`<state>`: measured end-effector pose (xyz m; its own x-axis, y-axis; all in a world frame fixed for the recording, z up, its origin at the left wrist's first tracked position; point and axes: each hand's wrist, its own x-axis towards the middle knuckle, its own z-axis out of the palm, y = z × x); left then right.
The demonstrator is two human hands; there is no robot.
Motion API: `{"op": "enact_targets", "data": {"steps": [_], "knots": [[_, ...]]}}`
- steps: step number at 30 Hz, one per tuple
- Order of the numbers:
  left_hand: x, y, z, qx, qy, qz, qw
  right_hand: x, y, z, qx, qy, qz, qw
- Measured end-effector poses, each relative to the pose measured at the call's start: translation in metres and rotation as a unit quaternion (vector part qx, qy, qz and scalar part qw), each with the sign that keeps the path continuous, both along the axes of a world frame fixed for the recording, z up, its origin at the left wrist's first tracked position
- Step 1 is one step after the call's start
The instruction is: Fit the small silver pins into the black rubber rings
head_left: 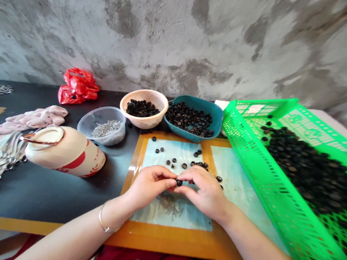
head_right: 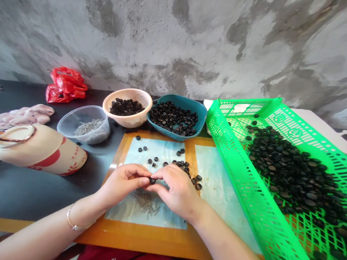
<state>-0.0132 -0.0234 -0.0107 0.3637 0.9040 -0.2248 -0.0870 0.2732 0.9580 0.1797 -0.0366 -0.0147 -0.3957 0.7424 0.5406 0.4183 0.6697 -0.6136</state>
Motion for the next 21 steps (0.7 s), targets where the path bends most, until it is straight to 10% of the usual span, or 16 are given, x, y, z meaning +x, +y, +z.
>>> {"op": "enact_targets", "data": {"steps": [21], "knots": [[-0.001, -0.002, 0.001, -0.095, -0.057, -0.037, 0.993, -0.01, -0.008, -0.001, -0.218, 0.09, -0.048, 0.971]]}}
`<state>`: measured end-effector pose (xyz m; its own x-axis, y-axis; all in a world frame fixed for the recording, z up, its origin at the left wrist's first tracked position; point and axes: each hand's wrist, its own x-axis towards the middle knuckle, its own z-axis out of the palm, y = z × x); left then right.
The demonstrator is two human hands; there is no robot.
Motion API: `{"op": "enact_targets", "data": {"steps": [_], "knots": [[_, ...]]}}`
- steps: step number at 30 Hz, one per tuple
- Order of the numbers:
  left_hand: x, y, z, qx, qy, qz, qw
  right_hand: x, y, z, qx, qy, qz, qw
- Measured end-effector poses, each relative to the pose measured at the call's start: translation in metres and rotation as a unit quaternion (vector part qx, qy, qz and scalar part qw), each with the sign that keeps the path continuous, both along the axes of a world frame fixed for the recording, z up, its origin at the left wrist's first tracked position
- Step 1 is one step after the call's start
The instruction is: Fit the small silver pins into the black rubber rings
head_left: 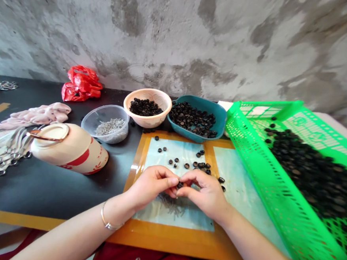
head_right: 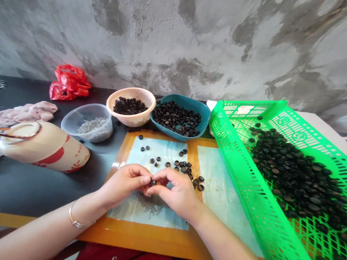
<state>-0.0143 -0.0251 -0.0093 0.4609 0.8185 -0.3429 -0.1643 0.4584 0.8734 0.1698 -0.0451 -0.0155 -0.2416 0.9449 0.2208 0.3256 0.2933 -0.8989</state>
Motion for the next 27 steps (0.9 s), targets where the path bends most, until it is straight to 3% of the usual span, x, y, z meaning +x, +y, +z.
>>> {"op": "enact_targets", "data": {"steps": [5, 14, 27], "knots": [[0.0003, -0.0005, 0.002, 0.013, -0.009, 0.026, 1.0, 0.0008, -0.0007, 0.0021, 0.006, -0.003, 0.02, 1.0], [-0.0015, -0.0003, -0.0001, 0.027, -0.034, 0.065, 0.997, 0.0051, 0.0028, 0.0043, 0.198, -0.065, 0.037, 0.977], [-0.0007, -0.0012, 0.003, 0.046, -0.032, 0.063, 0.996, 0.0042, 0.0036, 0.008, 0.253, -0.086, 0.052, 0.962]]}}
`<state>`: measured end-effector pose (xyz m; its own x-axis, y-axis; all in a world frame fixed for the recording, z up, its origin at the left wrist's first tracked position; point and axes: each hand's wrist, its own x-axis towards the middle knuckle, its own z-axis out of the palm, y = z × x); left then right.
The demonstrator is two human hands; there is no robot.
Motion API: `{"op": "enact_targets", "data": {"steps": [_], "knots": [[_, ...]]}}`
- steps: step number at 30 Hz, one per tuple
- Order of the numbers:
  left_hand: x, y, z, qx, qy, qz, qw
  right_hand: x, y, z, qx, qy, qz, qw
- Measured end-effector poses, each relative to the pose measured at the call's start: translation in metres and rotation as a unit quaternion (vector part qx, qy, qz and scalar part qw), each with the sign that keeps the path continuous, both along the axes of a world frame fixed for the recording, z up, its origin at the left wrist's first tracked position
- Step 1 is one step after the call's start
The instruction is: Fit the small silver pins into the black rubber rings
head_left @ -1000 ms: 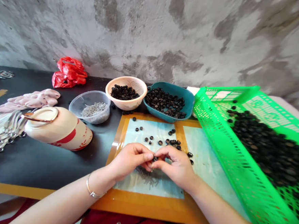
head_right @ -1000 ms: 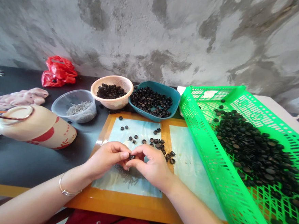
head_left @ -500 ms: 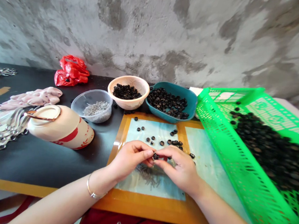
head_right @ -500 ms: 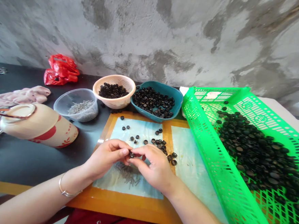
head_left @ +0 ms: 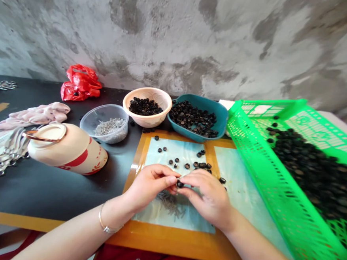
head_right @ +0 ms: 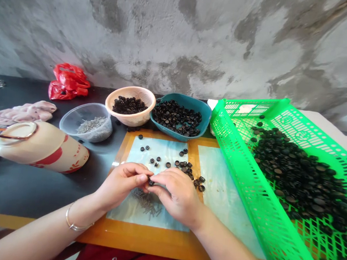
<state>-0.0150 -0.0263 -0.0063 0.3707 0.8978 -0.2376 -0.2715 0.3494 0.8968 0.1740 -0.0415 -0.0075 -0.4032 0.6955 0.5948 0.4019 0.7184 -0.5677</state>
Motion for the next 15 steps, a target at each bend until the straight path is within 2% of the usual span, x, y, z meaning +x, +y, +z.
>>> {"op": "enact_targets", "data": {"steps": [15], "knots": [[-0.0024, -0.0016, 0.0, 0.07, -0.01, -0.01, 0.997, -0.0003, -0.0022, 0.0049, 0.04, -0.036, 0.016, 0.998]]}}
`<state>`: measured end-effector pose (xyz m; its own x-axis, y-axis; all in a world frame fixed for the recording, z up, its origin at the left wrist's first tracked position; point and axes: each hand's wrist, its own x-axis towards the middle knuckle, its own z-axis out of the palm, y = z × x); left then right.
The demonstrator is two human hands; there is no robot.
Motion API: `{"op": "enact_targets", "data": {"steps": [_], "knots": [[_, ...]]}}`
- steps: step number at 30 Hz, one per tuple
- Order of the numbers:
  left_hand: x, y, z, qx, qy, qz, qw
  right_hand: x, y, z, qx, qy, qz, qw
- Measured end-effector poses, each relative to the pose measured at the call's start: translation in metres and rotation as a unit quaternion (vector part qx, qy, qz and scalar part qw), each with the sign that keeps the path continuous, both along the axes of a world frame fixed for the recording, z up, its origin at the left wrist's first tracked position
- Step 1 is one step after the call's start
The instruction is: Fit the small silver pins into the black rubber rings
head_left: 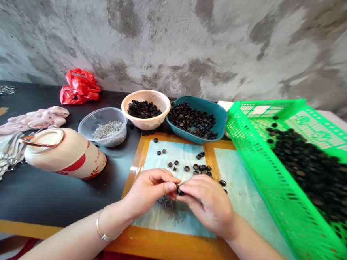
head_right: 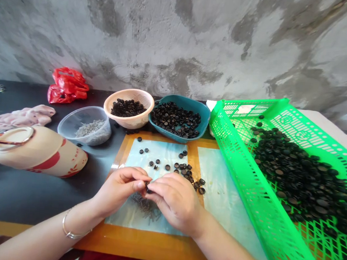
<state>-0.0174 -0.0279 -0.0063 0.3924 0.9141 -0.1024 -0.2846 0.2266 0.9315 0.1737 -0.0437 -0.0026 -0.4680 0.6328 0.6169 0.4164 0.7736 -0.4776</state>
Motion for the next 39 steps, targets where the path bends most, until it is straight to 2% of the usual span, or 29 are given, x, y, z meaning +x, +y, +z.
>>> {"op": "enact_targets", "data": {"steps": [10, 15, 21, 28, 33, 36, 39], "knots": [[-0.0013, -0.0007, -0.0008, 0.013, -0.001, -0.002, 1.0, -0.0022, -0.0013, 0.0054, 0.033, -0.016, -0.01, 0.999], [-0.0021, -0.0013, -0.0027, 0.021, -0.016, -0.009, 1.0, -0.0021, -0.0002, 0.0069, 0.027, -0.043, -0.017, 0.999], [-0.0022, -0.0016, -0.0026, 0.022, -0.018, -0.012, 1.0, 0.0, -0.0019, 0.0005, 0.022, 0.005, -0.001, 1.0], [-0.0019, 0.0, -0.0034, 0.04, -0.016, -0.018, 0.999, -0.0027, -0.001, 0.0063, 0.044, -0.016, -0.006, 0.999], [-0.0014, -0.0002, -0.0014, 0.054, 0.021, -0.008, 0.998, -0.0002, -0.0024, 0.0019, 0.019, -0.02, -0.011, 1.0], [-0.0007, -0.0004, -0.0011, 0.023, 0.028, -0.009, 0.999, -0.0024, -0.0023, 0.0025, -0.004, 0.018, -0.014, 1.0], [0.0003, -0.0004, -0.0017, -0.028, 0.037, -0.011, 0.999, -0.0062, -0.0034, 0.0041, -0.079, 0.055, -0.05, 0.994]]}}
